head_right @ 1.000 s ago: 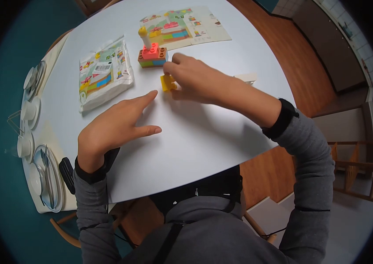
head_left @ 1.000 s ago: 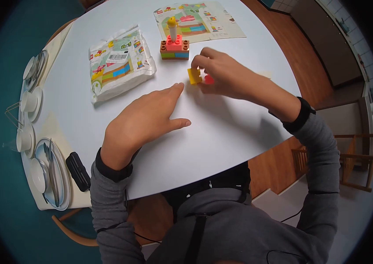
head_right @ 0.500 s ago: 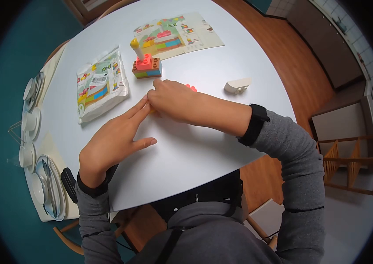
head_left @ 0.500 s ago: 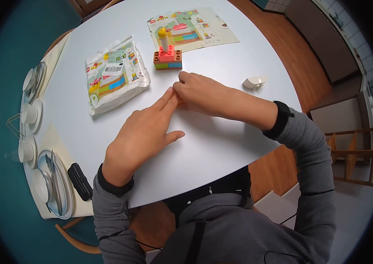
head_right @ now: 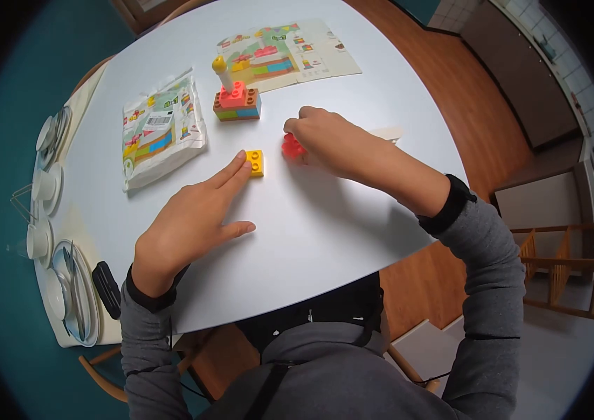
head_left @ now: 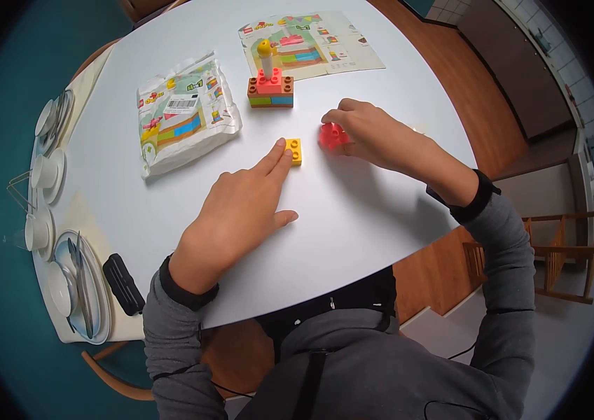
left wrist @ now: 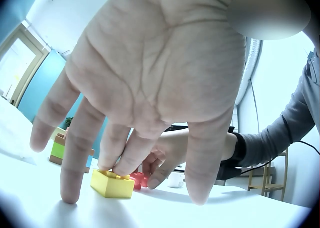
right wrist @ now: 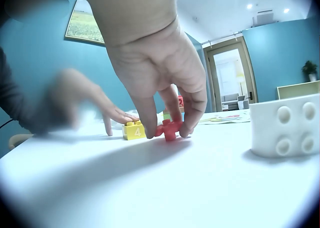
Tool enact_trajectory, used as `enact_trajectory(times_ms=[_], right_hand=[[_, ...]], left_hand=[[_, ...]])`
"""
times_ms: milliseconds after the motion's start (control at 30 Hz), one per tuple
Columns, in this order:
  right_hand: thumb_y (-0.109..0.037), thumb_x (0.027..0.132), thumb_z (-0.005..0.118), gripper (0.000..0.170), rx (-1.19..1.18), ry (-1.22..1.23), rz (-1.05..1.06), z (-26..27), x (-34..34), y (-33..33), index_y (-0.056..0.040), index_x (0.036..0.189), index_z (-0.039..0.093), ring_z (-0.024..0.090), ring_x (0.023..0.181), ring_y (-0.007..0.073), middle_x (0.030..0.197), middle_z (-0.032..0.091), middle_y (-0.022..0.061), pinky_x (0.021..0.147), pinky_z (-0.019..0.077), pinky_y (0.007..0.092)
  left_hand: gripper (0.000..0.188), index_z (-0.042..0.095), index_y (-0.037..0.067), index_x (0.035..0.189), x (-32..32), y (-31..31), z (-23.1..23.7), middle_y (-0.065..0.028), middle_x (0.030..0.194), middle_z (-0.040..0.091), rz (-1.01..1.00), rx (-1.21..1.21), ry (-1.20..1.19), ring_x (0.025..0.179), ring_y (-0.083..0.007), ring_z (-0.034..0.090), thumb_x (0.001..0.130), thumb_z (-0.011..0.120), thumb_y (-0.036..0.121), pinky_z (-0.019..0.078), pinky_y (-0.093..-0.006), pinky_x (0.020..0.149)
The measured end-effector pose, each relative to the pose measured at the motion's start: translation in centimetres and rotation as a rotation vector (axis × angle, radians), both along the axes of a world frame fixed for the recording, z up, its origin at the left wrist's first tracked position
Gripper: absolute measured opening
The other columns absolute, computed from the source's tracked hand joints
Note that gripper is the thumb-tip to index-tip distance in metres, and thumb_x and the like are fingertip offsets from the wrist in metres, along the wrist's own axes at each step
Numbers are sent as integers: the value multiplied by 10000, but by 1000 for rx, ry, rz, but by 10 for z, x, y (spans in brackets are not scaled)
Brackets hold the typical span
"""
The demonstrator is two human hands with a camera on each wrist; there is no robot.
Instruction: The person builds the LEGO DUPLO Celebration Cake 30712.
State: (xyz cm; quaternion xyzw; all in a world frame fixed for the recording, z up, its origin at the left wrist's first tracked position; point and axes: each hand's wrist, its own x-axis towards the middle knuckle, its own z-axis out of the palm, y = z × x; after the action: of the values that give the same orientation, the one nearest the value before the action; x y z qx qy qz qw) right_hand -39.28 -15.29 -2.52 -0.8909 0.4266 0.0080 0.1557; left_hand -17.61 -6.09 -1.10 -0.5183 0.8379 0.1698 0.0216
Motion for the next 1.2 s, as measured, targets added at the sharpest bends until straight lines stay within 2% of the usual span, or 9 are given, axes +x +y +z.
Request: enact_trajectory(times_ms=[100, 167, 300, 367, 500, 733, 800, 1033, 1200], right_hand=[[-71, 759, 721, 407, -15, -24, 38, 0, 3, 1, 11, 1140, 600, 626, 925, 321, 1007, 618, 177, 822, 514, 371], [-51, 762, 716, 399, -49, -144, 90, 2, 4, 0, 5, 1140, 602, 629, 919, 314, 1012, 623, 173, 822, 513, 375], [-34, 758, 711, 396, -80, -275, 165, 8, 16, 3, 13, 1135, 599, 628, 921, 310, 1021, 629, 169, 821, 509, 374], [-54, 770, 695, 269, -95, -404, 257, 8, 24, 6, 36, 1016, 632, 619, 897, 346, 947, 635, 194, 787, 498, 412], [-31, 752, 691, 162, -75, -344, 289, -1, 35, 7, 33, 889, 633, 626, 837, 348, 844, 642, 184, 747, 502, 420], [-51, 755, 693, 121, -64, -285, 286, 7, 40, 9, 36, 821, 641, 631, 811, 351, 816, 637, 195, 731, 508, 414], [-79, 743, 727, 306, 36, -107, 208, 12, 44, 10, 28, 1021, 659, 629, 867, 313, 891, 650, 161, 788, 499, 388], [-88, 746, 731, 325, 19, -138, 225, 8, 40, 9, 29, 1040, 656, 629, 857, 313, 902, 646, 161, 791, 498, 388], [-87, 738, 740, 483, 15, -221, 242, 7, 23, 10, 23, 1185, 590, 597, 1005, 324, 1093, 616, 174, 879, 482, 387]], left_hand=[[757, 366, -27, 1376, 2, 1, -1, -156, 1477, 331, -17, 36, -5, 1028, -370, 589, 774, 704, 283, 473, -409, 899], [756, 366, -43, 1370, 6, 2, -1, -163, 1481, 320, -61, -73, 141, 1053, -366, 577, 781, 699, 292, 468, -408, 905], [737, 376, -49, 1362, 7, 3, 20, -182, 1481, 311, 52, 51, 6, 1102, -366, 553, 800, 680, 319, 448, -401, 936], [713, 393, -53, 1348, 11, 4, 17, -199, 1467, 328, 53, 42, -18, 1129, -366, 538, 819, 657, 344, 431, -393, 959], [701, 402, -58, 1339, 12, 4, 10, -212, 1445, 359, 9, 54, -24, 1140, -362, 536, 827, 646, 356, 426, -390, 967], [706, 397, -57, 1343, 11, 6, 9, -215, 1416, 402, 20, 15, -15, 1133, -362, 541, 818, 656, 337, 433, -390, 960], [707, 395, -55, 1344, 11, 7, 10, -214, 1415, 404, 25, 10, -7, 1127, -364, 544, 815, 660, 332, 435, -392, 956], [726, 368, -30, 1370, 9, 8, 10, -207, 1418, 401, 21, -11, 15, 1068, -382, 567, 807, 671, 314, 455, -405, 918], [729, 355, 11, 1391, 5, 11, 13, -200, 1424, 395, 15, -1, 26, 1017, -386, 588, 809, 671, 316, 466, -420, 895]])
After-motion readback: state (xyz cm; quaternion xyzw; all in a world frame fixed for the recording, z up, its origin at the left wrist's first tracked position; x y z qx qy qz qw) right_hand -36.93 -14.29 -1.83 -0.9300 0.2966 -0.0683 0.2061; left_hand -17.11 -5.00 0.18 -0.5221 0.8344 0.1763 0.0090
